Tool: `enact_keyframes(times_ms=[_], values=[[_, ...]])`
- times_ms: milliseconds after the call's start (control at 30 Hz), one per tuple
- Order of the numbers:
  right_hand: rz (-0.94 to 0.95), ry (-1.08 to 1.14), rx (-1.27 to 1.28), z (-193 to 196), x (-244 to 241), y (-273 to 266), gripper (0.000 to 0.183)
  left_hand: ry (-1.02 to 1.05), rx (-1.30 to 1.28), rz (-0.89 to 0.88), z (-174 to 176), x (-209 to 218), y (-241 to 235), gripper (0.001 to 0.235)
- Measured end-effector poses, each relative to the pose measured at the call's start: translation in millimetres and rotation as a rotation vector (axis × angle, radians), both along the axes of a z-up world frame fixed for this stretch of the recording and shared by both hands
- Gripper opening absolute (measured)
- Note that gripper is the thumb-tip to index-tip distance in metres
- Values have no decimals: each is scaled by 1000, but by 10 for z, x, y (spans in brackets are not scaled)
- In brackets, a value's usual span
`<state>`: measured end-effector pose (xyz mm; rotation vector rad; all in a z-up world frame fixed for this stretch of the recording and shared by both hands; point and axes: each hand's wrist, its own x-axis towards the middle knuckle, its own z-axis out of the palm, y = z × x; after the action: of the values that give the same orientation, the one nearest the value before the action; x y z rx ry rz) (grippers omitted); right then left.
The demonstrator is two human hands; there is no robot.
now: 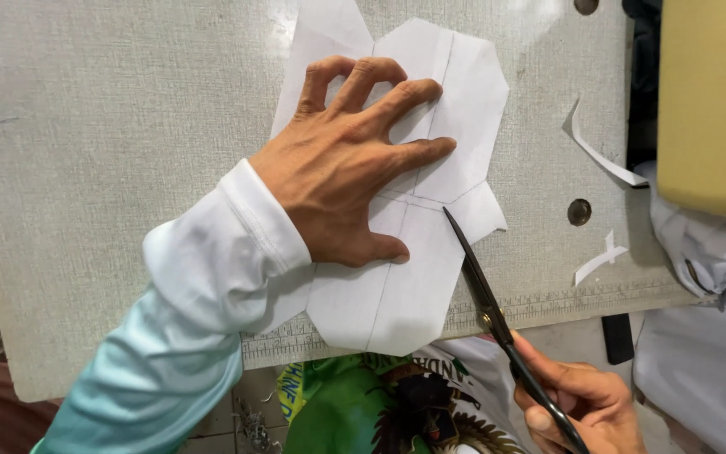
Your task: Using scissors to cut out specific pattern shapes from a white sheet of material on a work table.
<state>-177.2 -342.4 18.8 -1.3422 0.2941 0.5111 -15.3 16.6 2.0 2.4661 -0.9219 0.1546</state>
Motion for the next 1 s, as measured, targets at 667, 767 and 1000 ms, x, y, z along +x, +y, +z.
enact_keyframes(times_ms=[667,767,1000], values=[[122,-25,-181,114,-361,-387,75,141,100,-301,-5,-6,-510,105],[134,-80,-157,101,-365,-480,76,-259,164,-58,292,-353,-424,54],[188,-41,-130,105,-230,-588,75,25,267,323,301,-1168,-710,125]])
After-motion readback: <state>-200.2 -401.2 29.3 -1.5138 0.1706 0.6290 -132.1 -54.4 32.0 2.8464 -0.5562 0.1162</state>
